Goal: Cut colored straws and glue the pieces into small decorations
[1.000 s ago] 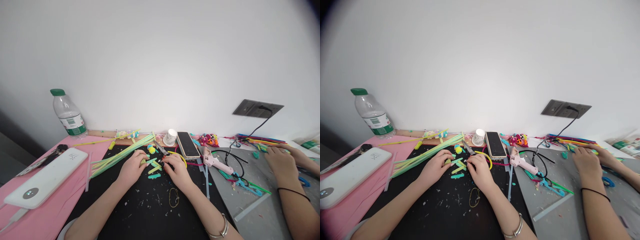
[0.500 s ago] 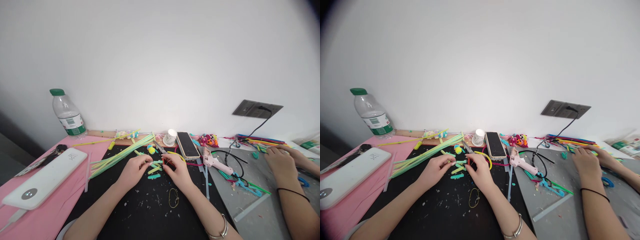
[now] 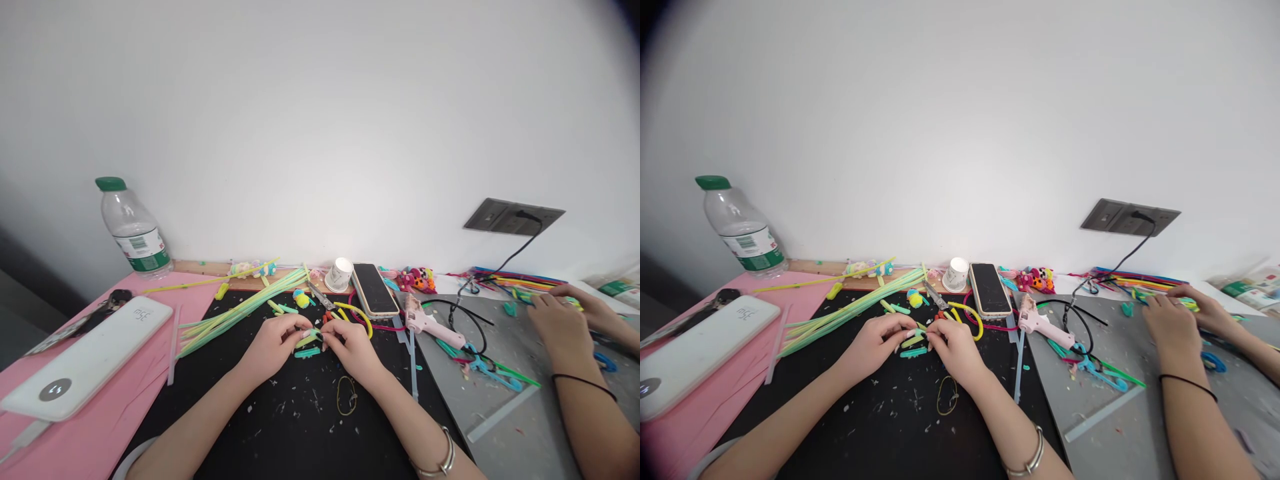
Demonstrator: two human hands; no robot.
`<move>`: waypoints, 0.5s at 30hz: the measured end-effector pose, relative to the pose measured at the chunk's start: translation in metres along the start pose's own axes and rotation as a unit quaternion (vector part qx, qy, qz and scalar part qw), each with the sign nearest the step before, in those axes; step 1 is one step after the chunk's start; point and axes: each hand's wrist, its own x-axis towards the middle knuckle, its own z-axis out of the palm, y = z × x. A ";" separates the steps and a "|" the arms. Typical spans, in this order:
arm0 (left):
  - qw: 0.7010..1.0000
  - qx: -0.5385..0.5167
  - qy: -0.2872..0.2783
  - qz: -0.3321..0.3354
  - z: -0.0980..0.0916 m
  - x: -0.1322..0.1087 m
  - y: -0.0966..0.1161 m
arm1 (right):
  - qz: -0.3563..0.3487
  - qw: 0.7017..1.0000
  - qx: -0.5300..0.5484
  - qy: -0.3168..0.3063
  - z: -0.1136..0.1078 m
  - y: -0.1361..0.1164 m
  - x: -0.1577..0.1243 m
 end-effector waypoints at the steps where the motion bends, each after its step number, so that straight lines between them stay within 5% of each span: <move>1: 1.000 -0.002 -0.002 0.003 0.000 0.000 0.000 | -0.001 1.000 0.004 -0.006 0.000 0.000 0.000; 15: 0.997 -0.069 -0.032 -0.033 0.004 0.000 -0.002 | 0.005 0.999 0.019 -0.041 0.000 -0.008 -0.002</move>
